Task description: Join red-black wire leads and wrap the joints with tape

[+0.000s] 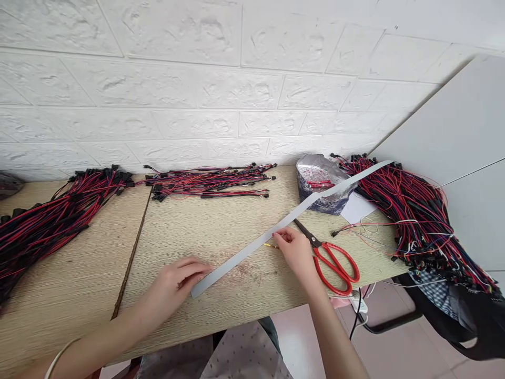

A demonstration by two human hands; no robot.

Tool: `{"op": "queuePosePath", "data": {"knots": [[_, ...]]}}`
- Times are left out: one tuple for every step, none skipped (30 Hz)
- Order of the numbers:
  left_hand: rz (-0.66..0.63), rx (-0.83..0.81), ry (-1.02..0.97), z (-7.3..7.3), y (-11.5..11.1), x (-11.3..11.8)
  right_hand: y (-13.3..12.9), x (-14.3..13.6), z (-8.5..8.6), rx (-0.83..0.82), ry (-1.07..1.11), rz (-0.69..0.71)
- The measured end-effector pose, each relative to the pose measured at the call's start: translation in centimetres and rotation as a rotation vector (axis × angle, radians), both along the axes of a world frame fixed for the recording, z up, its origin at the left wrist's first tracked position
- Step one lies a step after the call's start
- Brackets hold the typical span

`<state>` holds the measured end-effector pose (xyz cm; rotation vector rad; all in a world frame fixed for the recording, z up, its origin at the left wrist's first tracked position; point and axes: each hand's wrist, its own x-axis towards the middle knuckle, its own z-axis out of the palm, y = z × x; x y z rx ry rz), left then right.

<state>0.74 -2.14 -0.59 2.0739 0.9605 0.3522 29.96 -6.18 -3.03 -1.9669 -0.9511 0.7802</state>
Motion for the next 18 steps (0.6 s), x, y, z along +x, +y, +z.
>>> {"op": "queuePosePath", "data": {"knots": [[0.016, -0.001, 0.011, 0.1, -0.2, -0.1, -0.1, 0.0, 0.1, 0.005, 0.027, 0.005], [0.031, 0.002, 0.022, 0.2, -0.4, -0.2, -0.2, 0.0, 0.2, 0.011, 0.057, 0.009], [0.042, 0.007, 0.034, 0.2, -0.6, -0.2, -0.3, 0.0, 0.4, 0.016, 0.088, 0.011], [0.047, 0.015, 0.048, 0.3, -0.9, -0.2, -0.5, 0.0, 0.6, 0.019, 0.122, 0.012], [0.047, 0.029, 0.063, 0.3, -1.2, -0.2, -0.6, -0.1, 0.8, 0.020, 0.156, 0.011], [0.044, 0.051, 0.081, 0.2, -1.4, -0.1, -0.8, -0.1, 1.0, 0.021, 0.189, 0.009], [0.037, 0.082, 0.101, 0.2, -1.7, 0.0, -0.9, -0.1, 1.2, 0.022, 0.221, 0.006], [0.028, 0.121, 0.118, 0.0, -1.9, 0.1, -1.0, -0.1, 1.3, 0.024, 0.251, 0.004], [0.017, 0.161, 0.131, -0.1, -2.1, 0.2, -1.1, -0.1, 1.4, 0.025, 0.279, 0.003], [0.010, 0.197, 0.137, -0.3, -2.3, 0.4, -1.1, 0.0, 1.5, 0.026, 0.305, 0.003], [0.005, 0.225, 0.137, -0.5, -2.4, 0.5, -1.2, 0.1, 1.6, 0.025, 0.328, 0.003], [0.002, 0.243, 0.131, -0.6, -2.4, 0.6, -1.2, 0.2, 1.6, 0.024, 0.350, 0.004], [0.000, 0.250, 0.123, -0.7, -2.4, 0.7, -1.2, 0.4, 1.6, 0.022, 0.370, 0.004], [0.004, 0.250, 0.115, -0.8, -2.4, 0.7, -1.2, 0.7, 1.5, 0.022, 0.389, 0.003], [0.009, 0.246, 0.108, -0.8, -2.4, 0.8, -1.2, 0.9, 1.5, 0.023, 0.408, 0.003], [0.013, 0.241, 0.102, -0.8, -2.3, 0.8, -1.2, 1.2, 1.4, 0.024, 0.426, 0.004], [0.015, 0.234, 0.098, -0.8, -2.3, 0.8, -1.2, 1.4, 1.2, 0.025, 0.445, 0.007], [0.018, 0.228, 0.094, -0.8, -2.2, 0.8, -1.2, 1.7, 1.1, 0.025, 0.465, 0.011]]}}
